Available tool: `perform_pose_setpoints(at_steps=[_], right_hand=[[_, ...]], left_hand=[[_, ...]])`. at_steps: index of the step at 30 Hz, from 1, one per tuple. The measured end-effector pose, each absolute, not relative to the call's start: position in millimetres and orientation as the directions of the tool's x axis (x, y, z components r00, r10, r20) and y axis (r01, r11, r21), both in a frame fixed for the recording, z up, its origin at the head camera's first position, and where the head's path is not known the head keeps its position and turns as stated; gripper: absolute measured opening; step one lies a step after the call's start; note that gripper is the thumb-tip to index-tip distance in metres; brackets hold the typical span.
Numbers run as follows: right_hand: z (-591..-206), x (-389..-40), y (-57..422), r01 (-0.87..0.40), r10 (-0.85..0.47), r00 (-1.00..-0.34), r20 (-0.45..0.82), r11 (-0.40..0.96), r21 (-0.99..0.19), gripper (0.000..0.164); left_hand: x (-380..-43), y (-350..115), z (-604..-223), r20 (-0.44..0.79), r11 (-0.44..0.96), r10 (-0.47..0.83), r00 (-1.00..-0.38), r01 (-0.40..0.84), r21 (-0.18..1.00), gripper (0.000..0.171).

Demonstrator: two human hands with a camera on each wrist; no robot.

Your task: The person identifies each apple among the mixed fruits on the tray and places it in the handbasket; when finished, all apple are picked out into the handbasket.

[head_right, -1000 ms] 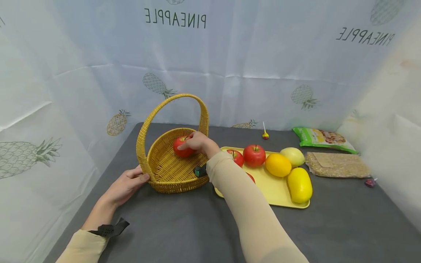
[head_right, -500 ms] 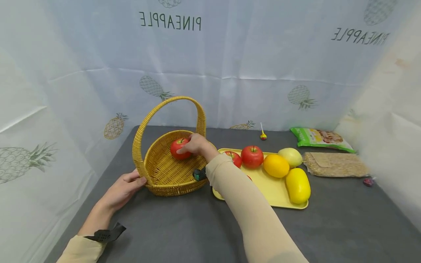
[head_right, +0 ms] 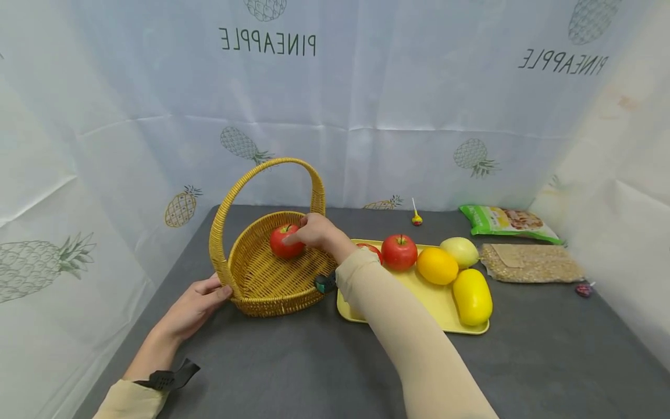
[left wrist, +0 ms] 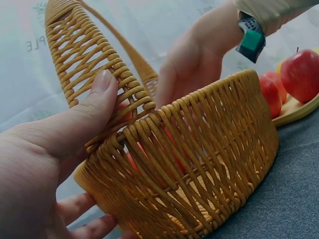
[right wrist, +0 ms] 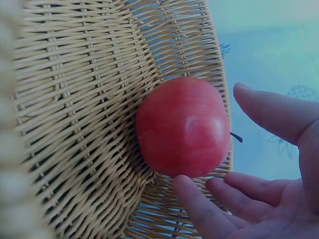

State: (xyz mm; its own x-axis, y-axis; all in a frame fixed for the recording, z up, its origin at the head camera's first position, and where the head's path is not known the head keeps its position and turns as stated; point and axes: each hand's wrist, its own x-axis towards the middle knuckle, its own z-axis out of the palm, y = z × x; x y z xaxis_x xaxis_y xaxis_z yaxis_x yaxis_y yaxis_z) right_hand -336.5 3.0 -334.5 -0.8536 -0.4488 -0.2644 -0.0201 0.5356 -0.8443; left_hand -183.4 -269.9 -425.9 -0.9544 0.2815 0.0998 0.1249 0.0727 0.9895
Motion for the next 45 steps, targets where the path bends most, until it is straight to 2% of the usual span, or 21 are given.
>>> perform_pose_setpoints(at_steps=[5,13,23,27,36,45], right_hand=[[-332.3,-334.2,6.7,0.01,-0.455,-0.847,-0.276,0.504,-0.863,0.079],[-325.8,-326.6,19.6,-0.024,-0.464,-0.847,-0.258,0.519,-0.855,0.075],[-312.4,-299.9,52.6,0.074,-0.498,-0.831,-0.249,0.344,-0.936,0.074],[-306.9,-293.9,67.2,0.056,-0.509,-0.827,-0.238,0.347,-0.936,0.071],[-299.6,-286.4,103.2,0.094,-0.443,-0.863,-0.244,0.333,-0.938,0.065],[-301.8,-282.7,134.0,0.044,-0.435,-0.866,-0.248,0.427,-0.903,0.066]], left_hand=[[-185.4,-271.5,-426.6,0.102,0.096,0.262,-0.96,0.131,0.987,0.046],[-188.1,-273.2,-425.5,0.108,0.133,0.235,-0.966,0.142,0.981,0.044],[-189.3,-274.9,-424.3,0.123,0.181,0.238,-0.963,0.168,0.969,0.04],[-187.9,-276.3,-426.1,0.122,0.175,0.231,-0.965,0.165,0.971,0.04],[-187.1,-272.8,-427.2,0.132,0.153,0.242,-0.961,0.172,0.973,0.039],[-187.4,-274.4,-430.0,0.139,0.144,0.254,-0.957,0.179,0.973,0.038]])
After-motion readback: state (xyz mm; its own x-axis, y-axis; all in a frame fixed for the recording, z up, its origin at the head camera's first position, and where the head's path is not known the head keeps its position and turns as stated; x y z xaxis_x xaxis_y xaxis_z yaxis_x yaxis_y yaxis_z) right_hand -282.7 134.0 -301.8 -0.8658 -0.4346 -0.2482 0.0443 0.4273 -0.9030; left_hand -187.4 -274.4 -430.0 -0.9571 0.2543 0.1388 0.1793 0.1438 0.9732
